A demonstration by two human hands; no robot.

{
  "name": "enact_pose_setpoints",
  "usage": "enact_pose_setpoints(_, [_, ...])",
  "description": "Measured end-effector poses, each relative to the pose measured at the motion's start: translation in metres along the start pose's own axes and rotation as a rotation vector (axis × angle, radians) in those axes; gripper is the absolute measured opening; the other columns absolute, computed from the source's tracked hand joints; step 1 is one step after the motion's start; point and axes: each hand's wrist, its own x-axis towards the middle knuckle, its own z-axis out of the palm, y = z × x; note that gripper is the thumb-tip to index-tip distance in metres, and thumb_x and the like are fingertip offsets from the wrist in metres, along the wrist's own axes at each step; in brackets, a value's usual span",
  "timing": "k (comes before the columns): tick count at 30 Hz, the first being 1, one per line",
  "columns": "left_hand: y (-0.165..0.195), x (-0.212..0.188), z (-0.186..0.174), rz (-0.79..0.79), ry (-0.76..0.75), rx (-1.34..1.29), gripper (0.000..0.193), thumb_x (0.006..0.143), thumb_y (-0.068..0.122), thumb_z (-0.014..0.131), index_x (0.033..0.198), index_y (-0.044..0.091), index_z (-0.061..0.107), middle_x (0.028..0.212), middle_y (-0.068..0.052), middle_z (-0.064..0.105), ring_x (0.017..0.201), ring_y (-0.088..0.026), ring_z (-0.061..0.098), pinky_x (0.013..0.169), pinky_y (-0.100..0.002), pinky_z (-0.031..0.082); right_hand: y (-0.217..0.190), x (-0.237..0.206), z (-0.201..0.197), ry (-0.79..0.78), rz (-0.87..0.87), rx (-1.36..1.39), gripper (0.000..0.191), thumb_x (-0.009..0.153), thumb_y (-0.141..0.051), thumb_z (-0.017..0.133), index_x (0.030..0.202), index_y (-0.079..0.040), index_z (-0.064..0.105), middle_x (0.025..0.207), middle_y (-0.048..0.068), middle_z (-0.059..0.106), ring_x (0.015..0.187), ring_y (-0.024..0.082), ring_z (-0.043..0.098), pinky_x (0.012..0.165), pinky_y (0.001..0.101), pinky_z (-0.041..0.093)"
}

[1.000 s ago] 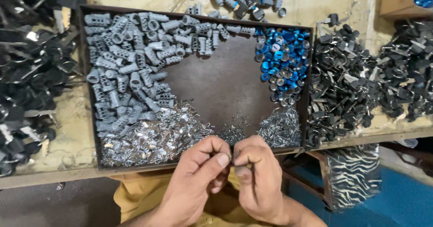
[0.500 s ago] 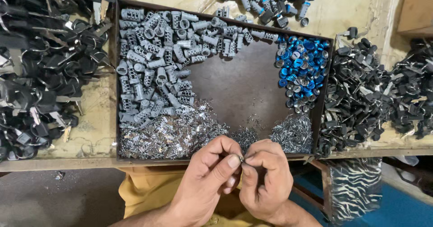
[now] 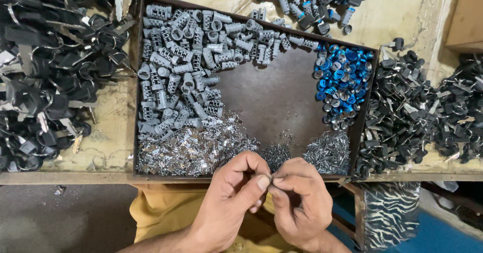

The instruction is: The person sits at a workbench with a tray of small lock components, including gray plastic lock bodies, blue caps, and small metal pins. They pick up a small metal part, work it between the fingers of both hands, and place it with the appropriate pile, repeating this one part at a time and occasionally reaching into surrounding piles of black lock parts.

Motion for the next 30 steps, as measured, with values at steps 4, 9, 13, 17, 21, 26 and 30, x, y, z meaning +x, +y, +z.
enact_pose_setpoints(4, [0.004, 0.001, 0.001, -0.021, -0.024, 0.007, 0.006, 0.100, 0.009, 0.063, 0.098, 0.006, 0.059, 0.080, 0.004, 0.052, 0.067, -0.004, 0.046, 0.059, -0.021, 0.039, 0.005, -0.003, 0.001, 0.049, 0.005, 0.086, 0.018, 0.090, -0.001, 0.075, 0.103, 0.000, 0.062, 0.094, 0.012, 0.066, 0.080, 0.020, 0.064, 0.072, 0.0326, 0.055])
enact_pose_setpoints(9, [0.009, 0.003, -0.001, -0.081, -0.067, -0.026, 0.006, 0.100, 0.009, 0.062, 0.097, 0.006, 0.058, 0.079, 0.004, 0.052, 0.067, -0.004, 0.045, 0.059, -0.022, 0.038, 0.016, -0.014, 0.005, 0.132, 0.091, 0.285, 0.019, 0.089, 0.004, 0.077, 0.101, 0.001, 0.064, 0.091, 0.012, 0.067, 0.078, 0.019, 0.064, 0.075, 0.0342, 0.055])
enact_pose_setpoints(13, [0.011, 0.005, -0.001, -0.117, -0.050, -0.034, 0.007, 0.100, 0.010, 0.063, 0.096, 0.006, 0.059, 0.075, 0.004, 0.050, 0.065, -0.004, 0.044, 0.057, -0.022, 0.035, 0.019, -0.014, 0.001, 0.095, 0.279, 0.379, 0.019, 0.085, 0.008, 0.076, 0.097, 0.002, 0.063, 0.094, 0.014, 0.067, 0.084, 0.021, 0.063, 0.076, 0.0330, 0.053])
enact_pose_setpoints(17, [0.015, 0.005, -0.001, -0.129, -0.019, -0.174, 0.008, 0.099, 0.012, 0.062, 0.095, 0.007, 0.057, 0.075, 0.004, 0.051, 0.064, -0.005, 0.044, 0.056, -0.022, 0.033, 0.015, 0.020, -0.013, -0.095, 0.487, 0.487, 0.018, 0.080, 0.008, 0.076, 0.095, 0.004, 0.067, 0.098, 0.015, 0.067, 0.077, 0.019, 0.066, 0.067, 0.0309, 0.056])
enact_pose_setpoints(21, [0.023, 0.001, -0.010, -0.065, 0.014, -0.199, 0.010, 0.099, 0.012, 0.063, 0.094, 0.007, 0.056, 0.072, 0.004, 0.049, 0.063, -0.006, 0.042, 0.055, -0.022, 0.033, 0.030, 0.104, -0.023, -0.189, 0.051, -0.307, 0.028, 0.084, -0.001, 0.086, 0.104, -0.004, 0.067, 0.100, 0.009, 0.067, 0.080, 0.015, 0.064, 0.072, 0.0277, 0.052])
enact_pose_setpoints(26, [0.027, 0.000, -0.016, -0.034, 0.031, -0.168, 0.009, 0.098, 0.011, 0.062, 0.094, 0.007, 0.057, 0.070, 0.004, 0.048, 0.062, -0.006, 0.042, 0.055, -0.022, 0.032, 0.033, 0.174, 0.025, -0.432, -0.511, -0.542, 0.036, 0.084, -0.007, 0.081, 0.116, -0.003, 0.067, 0.111, 0.013, 0.067, 0.099, 0.034, 0.062, 0.085, 0.0429, 0.051])
enact_pose_setpoints(30, [0.032, 0.000, -0.020, 0.053, -0.013, -0.131, 0.009, 0.099, 0.010, 0.062, 0.093, 0.007, 0.056, 0.071, 0.004, 0.048, 0.062, -0.006, 0.043, 0.055, -0.023, 0.033, 0.023, 0.190, 0.049, -0.474, -0.478, -0.545, 0.025, 0.090, -0.004, 0.078, 0.113, -0.006, 0.068, 0.104, 0.010, 0.065, 0.097, 0.033, 0.062, 0.085, 0.0436, 0.052])
